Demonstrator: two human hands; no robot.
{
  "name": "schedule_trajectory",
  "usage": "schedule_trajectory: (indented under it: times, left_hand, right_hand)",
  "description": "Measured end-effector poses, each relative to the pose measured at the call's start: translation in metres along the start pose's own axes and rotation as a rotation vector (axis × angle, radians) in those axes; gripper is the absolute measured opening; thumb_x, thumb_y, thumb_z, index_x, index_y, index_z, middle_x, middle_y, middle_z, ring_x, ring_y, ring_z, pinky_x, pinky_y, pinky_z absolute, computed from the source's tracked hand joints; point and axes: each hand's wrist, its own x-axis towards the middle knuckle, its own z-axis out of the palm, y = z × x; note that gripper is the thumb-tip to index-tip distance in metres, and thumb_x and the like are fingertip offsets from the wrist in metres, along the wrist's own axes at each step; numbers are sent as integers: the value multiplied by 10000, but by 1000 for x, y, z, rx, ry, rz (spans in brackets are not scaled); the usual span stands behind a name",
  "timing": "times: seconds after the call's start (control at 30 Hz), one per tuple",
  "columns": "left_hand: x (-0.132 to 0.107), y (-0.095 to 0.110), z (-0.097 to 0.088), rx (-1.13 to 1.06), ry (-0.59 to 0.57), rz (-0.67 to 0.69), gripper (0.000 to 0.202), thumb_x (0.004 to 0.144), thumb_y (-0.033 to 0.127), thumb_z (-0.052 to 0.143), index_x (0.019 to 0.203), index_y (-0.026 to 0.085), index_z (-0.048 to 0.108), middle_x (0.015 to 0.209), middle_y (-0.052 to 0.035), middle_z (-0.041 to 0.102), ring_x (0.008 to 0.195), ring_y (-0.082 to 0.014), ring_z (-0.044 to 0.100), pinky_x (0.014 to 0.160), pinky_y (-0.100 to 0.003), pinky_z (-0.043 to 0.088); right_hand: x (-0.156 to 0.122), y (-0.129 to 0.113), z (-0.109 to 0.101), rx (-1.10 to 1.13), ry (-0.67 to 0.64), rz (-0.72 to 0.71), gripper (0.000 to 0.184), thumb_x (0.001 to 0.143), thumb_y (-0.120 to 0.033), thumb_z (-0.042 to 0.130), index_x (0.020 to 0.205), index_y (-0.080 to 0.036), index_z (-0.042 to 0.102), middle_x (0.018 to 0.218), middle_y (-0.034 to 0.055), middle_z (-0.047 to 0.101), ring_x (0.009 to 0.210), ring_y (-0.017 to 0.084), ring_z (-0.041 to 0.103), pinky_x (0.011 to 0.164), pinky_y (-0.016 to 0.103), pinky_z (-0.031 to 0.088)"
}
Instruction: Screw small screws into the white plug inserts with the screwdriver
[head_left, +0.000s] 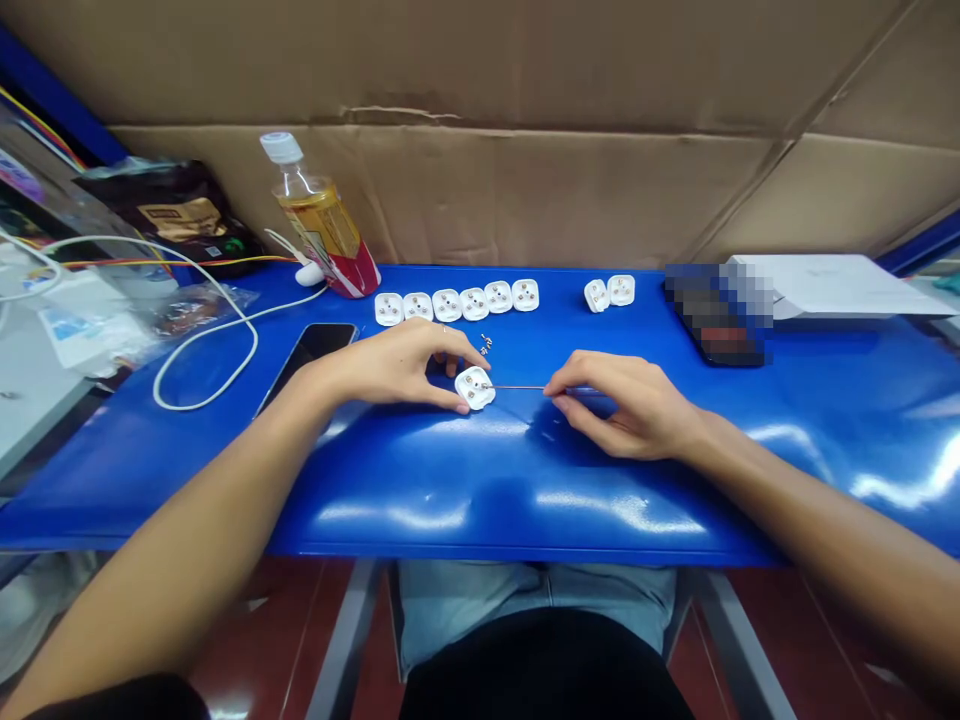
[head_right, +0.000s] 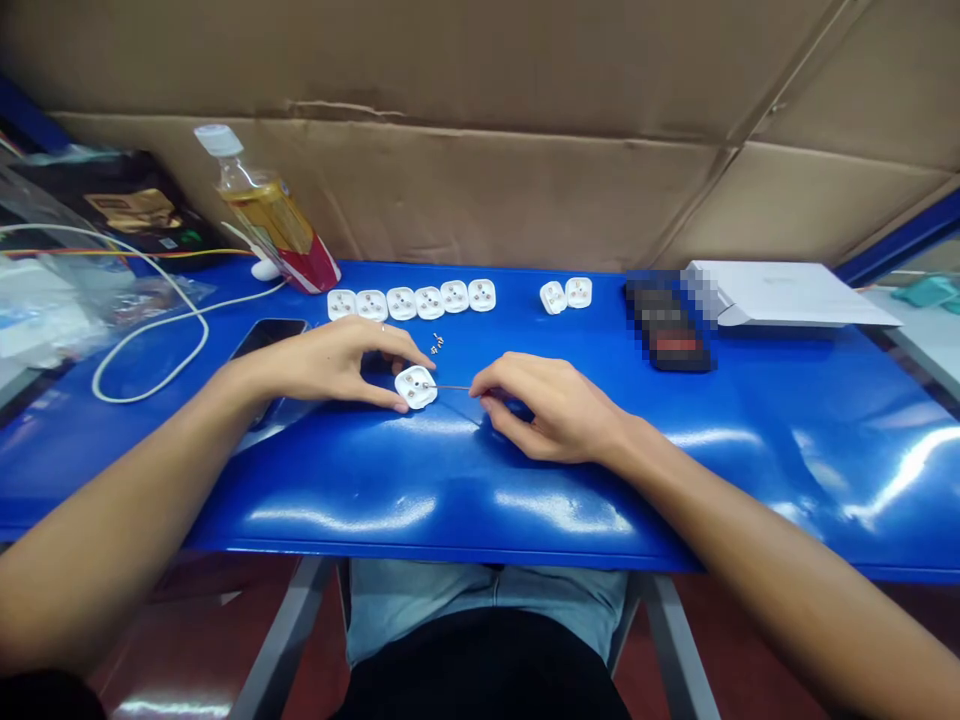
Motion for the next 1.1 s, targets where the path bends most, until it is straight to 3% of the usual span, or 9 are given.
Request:
schedule_trajectory:
  times: [0.57,0.77,0.97,1.1]
  left_hand:
    - [4,4,1,-39,35,52,428,857,479,842,1219,252,815,1023,-50,801,846,-186,697,743,-266,502]
    - [4,3,3,-63,10,40,436,866,509,825,1188,215,817,990,-56,780,837,-185,671,743,-266,480]
    - [6,3,6,-115,-10,29,456,866,527,823,1181,197,814,879,-34,727,777,-163,630,713,-257,464]
    - [7,3,8,-136,-18,17,463,867,528,823,1182,190,813,858,-28,713,758,-154,607,696,-254,451]
  right_hand:
    - [-2,-1,-1,-54,0,55,131,969,-172,628,1088,-228,639,903,26,774,752,180,735,679,292,564]
    - [-4,0,0,-155,-18,118,112,1015,-257,616,1116,-211,629,906,41,793,730,196,757,634,295,548]
    - [-2,-3,0,-156,34,88,104,999,-194,620,1103,-199,622,966,52,776,845,188,766,742,286,584]
    - [-1,-4,1,-170,38,72,49,1022,-214,622,1070,-208,629,926,32,775,800,173,755,714,275,576]
